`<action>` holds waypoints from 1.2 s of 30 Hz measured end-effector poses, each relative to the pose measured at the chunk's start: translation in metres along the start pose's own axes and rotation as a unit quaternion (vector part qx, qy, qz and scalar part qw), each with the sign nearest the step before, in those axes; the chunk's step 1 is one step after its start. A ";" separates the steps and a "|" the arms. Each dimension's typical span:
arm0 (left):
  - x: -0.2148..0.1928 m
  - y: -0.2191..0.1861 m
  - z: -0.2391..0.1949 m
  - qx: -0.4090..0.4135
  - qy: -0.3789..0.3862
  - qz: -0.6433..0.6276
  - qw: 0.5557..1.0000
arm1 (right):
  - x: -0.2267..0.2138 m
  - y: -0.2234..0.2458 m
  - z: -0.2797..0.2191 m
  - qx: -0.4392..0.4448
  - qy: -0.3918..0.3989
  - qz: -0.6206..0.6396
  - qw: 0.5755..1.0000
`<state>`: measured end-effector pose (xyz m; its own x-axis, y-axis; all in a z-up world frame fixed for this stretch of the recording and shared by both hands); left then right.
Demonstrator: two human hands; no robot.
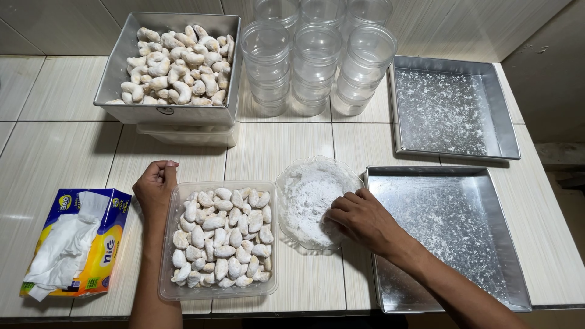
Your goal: Wiping a plastic container and coating snacks with powdered sugar before placing them on a tray
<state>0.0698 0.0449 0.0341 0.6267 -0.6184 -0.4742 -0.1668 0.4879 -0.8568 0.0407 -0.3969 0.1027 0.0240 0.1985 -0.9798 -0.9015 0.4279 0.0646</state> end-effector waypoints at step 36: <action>0.000 -0.001 -0.001 0.002 0.005 0.013 1.000 | 0.004 -0.003 0.002 0.025 0.012 0.047 0.999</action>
<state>0.0692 0.0437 0.0351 0.6145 -0.6119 -0.4979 -0.1792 0.5064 -0.8435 0.0442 -0.3957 0.0985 -0.0704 0.2193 -0.9731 -0.8765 0.4521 0.1653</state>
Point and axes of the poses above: each hand's wrist, its own z-axis towards the middle knuckle, its own x-axis out of the palm, y = z × x, the point moved 9 cm from there along z, towards the middle knuckle, and after that the axes turned 11 degrees about -x, right-handed, at the moved point
